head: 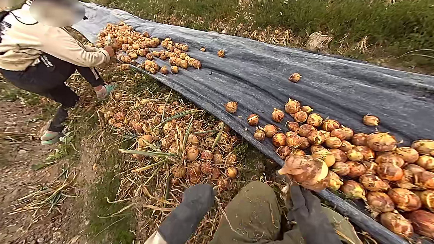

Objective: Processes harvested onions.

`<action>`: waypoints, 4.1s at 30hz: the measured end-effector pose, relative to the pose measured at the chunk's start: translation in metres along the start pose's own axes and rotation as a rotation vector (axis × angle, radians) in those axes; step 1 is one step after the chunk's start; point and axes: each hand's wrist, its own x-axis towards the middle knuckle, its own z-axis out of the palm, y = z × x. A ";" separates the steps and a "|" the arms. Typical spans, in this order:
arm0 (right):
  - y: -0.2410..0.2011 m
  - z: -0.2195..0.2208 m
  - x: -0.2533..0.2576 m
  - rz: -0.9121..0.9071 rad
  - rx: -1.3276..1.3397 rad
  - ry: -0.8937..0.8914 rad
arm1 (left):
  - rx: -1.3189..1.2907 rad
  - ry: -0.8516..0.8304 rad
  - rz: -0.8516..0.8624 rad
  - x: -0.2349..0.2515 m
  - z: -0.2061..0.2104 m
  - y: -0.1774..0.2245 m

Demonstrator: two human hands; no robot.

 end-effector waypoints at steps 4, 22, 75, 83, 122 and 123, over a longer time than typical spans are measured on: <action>0.002 -0.027 0.052 0.074 0.046 0.226 | -0.496 0.331 -0.032 0.139 0.051 -0.048; -0.018 0.058 -0.034 0.053 0.283 -0.453 | -1.093 0.609 0.903 0.008 0.085 -0.031; -0.023 0.065 -0.042 -0.139 0.424 -0.369 | -1.026 0.489 0.968 -0.012 0.097 -0.020; -0.009 0.057 -0.068 -0.256 0.025 -0.148 | -1.195 -0.031 0.456 -0.033 0.105 -0.008; -0.026 0.044 -0.049 -0.001 0.167 -0.372 | -0.835 0.528 0.867 -0.003 0.077 -0.019; -0.031 0.053 -0.053 -0.028 0.258 -0.323 | -0.735 0.573 0.881 -0.009 0.079 -0.020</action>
